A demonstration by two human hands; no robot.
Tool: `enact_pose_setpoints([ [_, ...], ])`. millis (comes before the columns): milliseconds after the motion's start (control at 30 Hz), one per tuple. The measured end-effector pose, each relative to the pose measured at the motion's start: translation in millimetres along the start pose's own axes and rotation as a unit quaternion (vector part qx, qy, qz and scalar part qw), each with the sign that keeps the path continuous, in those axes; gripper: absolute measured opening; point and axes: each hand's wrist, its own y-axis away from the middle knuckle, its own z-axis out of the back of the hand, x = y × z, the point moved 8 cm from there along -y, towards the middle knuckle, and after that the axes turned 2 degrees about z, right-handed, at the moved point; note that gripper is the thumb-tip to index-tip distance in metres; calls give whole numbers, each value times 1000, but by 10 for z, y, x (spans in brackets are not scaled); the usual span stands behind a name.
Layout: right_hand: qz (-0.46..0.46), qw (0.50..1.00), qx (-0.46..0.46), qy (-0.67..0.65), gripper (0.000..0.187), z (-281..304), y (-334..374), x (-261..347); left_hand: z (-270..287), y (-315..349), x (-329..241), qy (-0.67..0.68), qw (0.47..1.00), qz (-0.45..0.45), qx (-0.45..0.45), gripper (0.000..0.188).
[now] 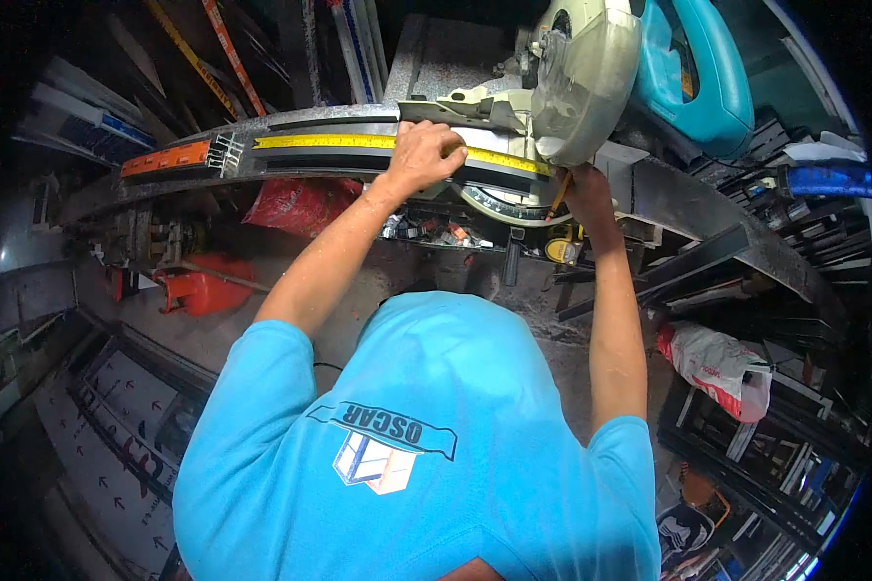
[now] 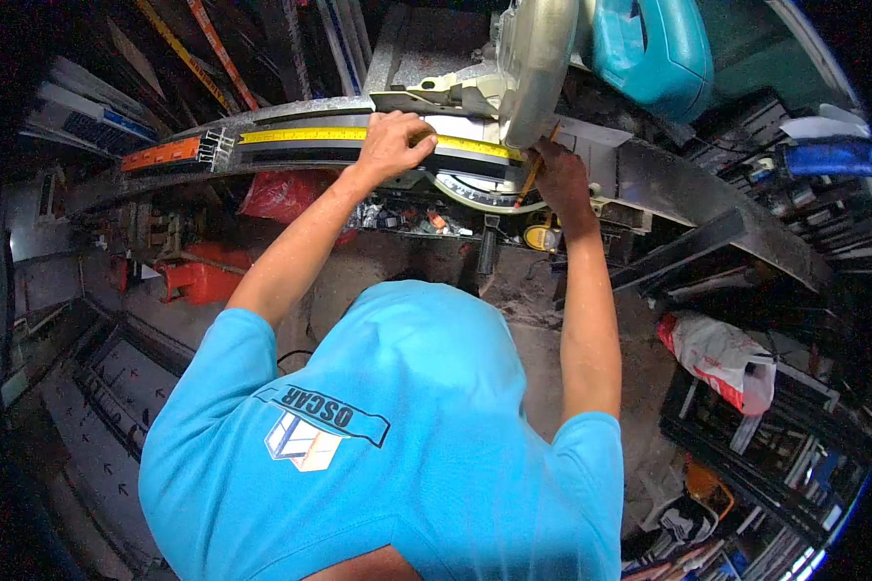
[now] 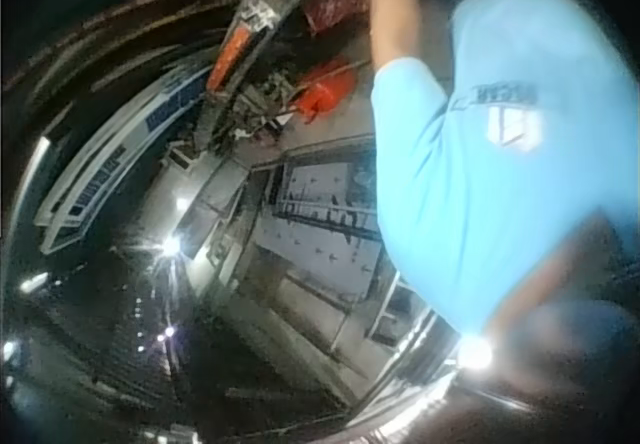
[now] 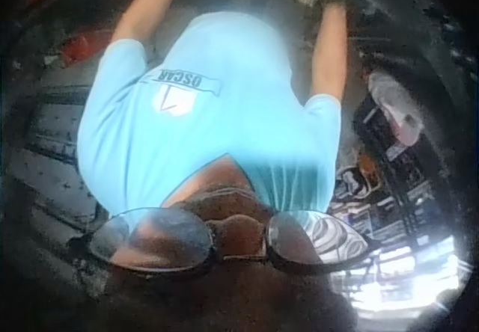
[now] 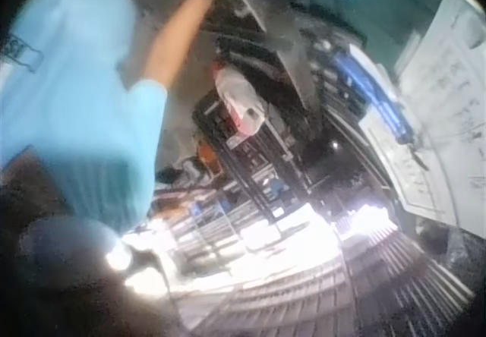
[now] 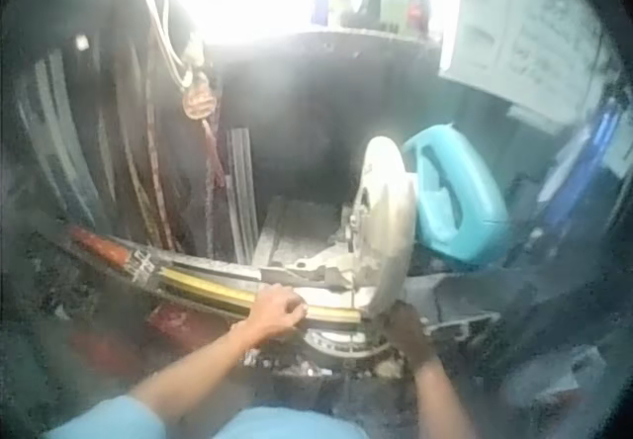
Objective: The person uses a miter saw to cut a long metal profile into smaller sections. They repeatedly measure the profile with a tape measure, mark it with a pencil, and operate the saw to make precise cuts. The cut pieces are set aside on the workbench.
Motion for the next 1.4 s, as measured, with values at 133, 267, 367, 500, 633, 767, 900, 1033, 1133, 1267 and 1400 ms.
enact_pose_setpoints([
  [133, 22, 999, -14, -27, 26, 37, 17, 59, -150, -71, -306, 9, 1000, -6, -21, 28],
  [267, 20, 999, 10, -24, 29, -31, -7, -65, -322, -156, -509, 18, 1000, 18, -5, 29],
  [367, 53, 999, -11, -9, 31, -11, 27, -61, -368, -184, -515, 36, 999, 34, 15, 29],
  [500, 53, 983, -142, -102, 32, 339, 83, 201, -351, -152, -470, 19, 999, 36, 5, 30],
  [633, -65, 925, -143, -346, 33, 215, 317, 124, -368, -146, -459, 10, 1000, 29, 0, 31],
  [767, -9, 911, -56, -409, 25, -41, 297, 358, -353, -153, -490, 14, 1000, 22, -8, 31],
  [900, -18, 863, -142, -484, 16, -186, 245, 230, -353, -160, -509, 9, 1000, 21, -4, 32],
  [1033, 70, 954, -140, -255, 15, -10, 164, 348, -351, -150, -486, 5, 1000, 26, -1, 32],
  [1133, 42, 952, -130, -273, 13, -52, 174, 307, -346, -154, -498, 9, 1000, 25, -4, 31],
  [1267, 45, 972, -97, -211, 9, -130, 170, 234, -359, -154, -505, 3, 1000, 23, -4, 31],
  [1400, 51, 942, -128, -307, 7, 0, 172, 398, -355, -136, -484, 2, 1000, 14, -19, 32],
])
